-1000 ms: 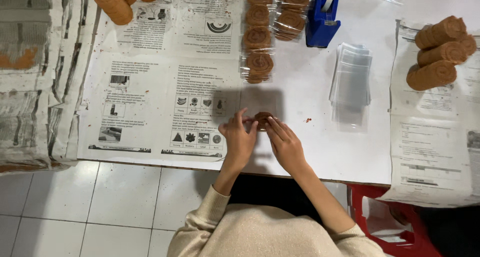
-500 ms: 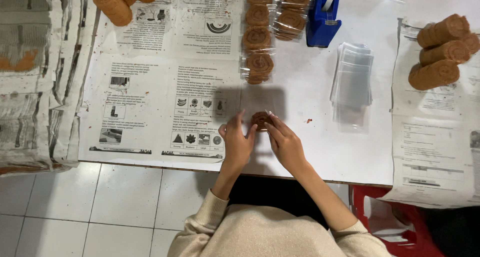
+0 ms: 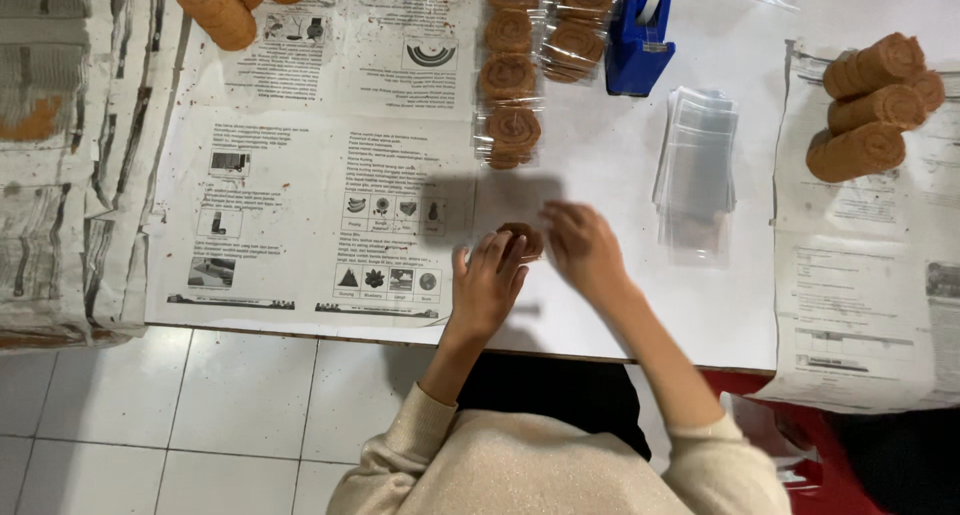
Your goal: The person packages cookies by placing individual round cookies into plastic bags and sealing them with tape from a dispenser.
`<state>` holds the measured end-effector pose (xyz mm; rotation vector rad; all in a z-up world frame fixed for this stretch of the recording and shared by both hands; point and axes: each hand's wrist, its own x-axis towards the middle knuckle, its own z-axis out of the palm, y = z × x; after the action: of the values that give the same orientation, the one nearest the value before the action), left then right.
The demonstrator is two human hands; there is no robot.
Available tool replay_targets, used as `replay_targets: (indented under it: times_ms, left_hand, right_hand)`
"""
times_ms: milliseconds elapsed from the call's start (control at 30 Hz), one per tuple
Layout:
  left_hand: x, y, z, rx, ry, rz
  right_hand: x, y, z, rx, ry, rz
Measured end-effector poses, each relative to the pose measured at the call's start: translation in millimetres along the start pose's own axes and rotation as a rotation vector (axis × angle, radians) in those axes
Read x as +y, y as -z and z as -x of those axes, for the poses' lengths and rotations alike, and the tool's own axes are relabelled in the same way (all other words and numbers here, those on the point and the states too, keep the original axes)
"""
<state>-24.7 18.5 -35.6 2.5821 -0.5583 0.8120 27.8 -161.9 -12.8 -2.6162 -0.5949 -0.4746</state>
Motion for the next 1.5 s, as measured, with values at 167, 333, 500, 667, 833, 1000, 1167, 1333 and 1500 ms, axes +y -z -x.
replay_targets:
  times_ms: [167,333,500,667,833,1000,1167,1333,1500]
  left_hand:
    - [5.1,12.8,-8.4,-0.093,0.05,0.057]
    - [5.6,26.3,-21.7,-0.215,0.075,0.067]
    - [2.1,18.7,-31.7,-0.259,0.095,0.034]
    - [-1.5,14.0,-34.5,-0.237,0.091,0.03]
    - [-2.4,21.4,-35.9,-0.254,0.128,0.082]
    - [1.1,25.3,-34.3,-0.221,0.115,-0.032]
    - [3.9,22.2,-34.7,-0.167,0.124,-0.037]
    - [0.4,10.5,-31.6,-0.09,0.089,-0.015]
    - [-0.4,13.1,-32.5,-0.153,0.073,-0.003]
  right_hand:
    - [11.6,6.1,-60.6,-0.271,0.063,0.009]
    - [30.3,-25.2,-74.2,-0.44,0.1,0.095]
    - [32.1,-17.8,-87.5,-0.48,0.006,-0.214]
    - [8.6,21.9,-85.4,-0.474,-0.13,-0.387]
    - [-5.0,28.1,-61.9,-0.414,-0.133,-0.285]
    - [-18.7,34.6,-31.8,-0.238,-0.204,-0.298]
    - [-21.3,22.0,-11.8,-0.02,-0.047,-0.183]
    - [-28.5,24.3,-11.3,0.089,-0.09,-0.209]
    - [-31.0,25.2,-19.3,-0.042,-0.269,-0.305]
